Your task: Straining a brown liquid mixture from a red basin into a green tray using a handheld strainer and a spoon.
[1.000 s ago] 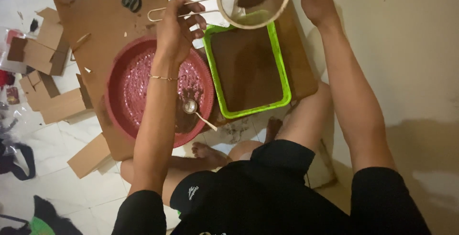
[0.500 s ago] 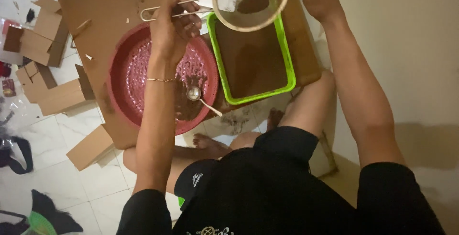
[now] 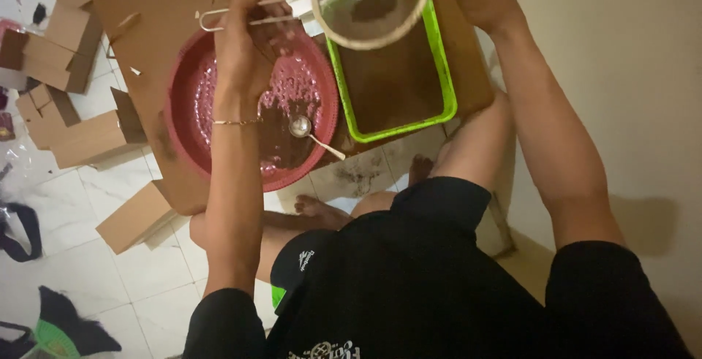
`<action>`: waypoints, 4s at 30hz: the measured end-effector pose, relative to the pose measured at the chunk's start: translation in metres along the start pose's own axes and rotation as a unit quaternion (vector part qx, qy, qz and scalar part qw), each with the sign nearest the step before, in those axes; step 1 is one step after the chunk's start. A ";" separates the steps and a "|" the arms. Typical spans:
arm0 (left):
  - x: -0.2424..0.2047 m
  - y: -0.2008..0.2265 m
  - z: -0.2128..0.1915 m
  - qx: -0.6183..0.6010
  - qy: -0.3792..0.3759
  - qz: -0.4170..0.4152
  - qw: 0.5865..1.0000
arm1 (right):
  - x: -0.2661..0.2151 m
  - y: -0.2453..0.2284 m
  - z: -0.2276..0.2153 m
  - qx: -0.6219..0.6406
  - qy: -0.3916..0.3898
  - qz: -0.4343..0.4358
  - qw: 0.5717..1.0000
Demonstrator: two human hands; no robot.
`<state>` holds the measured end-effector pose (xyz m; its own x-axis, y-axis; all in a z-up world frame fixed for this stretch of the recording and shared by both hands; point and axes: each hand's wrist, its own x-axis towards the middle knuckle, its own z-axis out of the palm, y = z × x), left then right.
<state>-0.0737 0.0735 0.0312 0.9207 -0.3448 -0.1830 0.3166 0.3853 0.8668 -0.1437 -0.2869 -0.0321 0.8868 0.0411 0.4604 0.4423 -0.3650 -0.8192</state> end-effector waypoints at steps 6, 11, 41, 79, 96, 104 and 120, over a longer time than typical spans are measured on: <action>-0.015 0.002 0.004 0.002 0.010 -0.013 1.000 | -0.005 -0.009 0.004 0.127 -0.025 0.038 0.991; -0.022 0.002 0.001 0.027 -0.011 -0.038 0.999 | -0.005 -0.020 0.011 0.135 -0.027 0.038 0.990; -0.021 -0.013 -0.004 0.049 0.007 -0.048 0.998 | -0.018 -0.023 0.015 0.146 -0.024 0.006 0.989; 0.005 -0.042 0.035 0.080 -0.004 -0.015 0.997 | -0.038 0.005 -0.010 0.095 0.033 -0.025 0.995; 0.007 -0.038 0.028 0.081 -0.017 -0.022 0.996 | -0.041 0.015 -0.010 0.107 0.044 -0.013 0.993; 0.016 -0.046 0.016 0.075 0.006 -0.026 0.997 | -0.047 0.029 -0.010 0.188 0.038 -0.031 0.981; 0.015 -0.047 0.029 0.069 0.003 -0.041 0.997 | -0.045 0.023 -0.015 0.078 0.056 -0.013 0.995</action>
<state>-0.0811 0.0253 0.0013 0.8941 -0.3654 -0.2590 0.3573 0.2335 0.9043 -0.1751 -0.3108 -0.0666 0.8576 -0.0579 0.5110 0.4888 -0.2167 -0.8450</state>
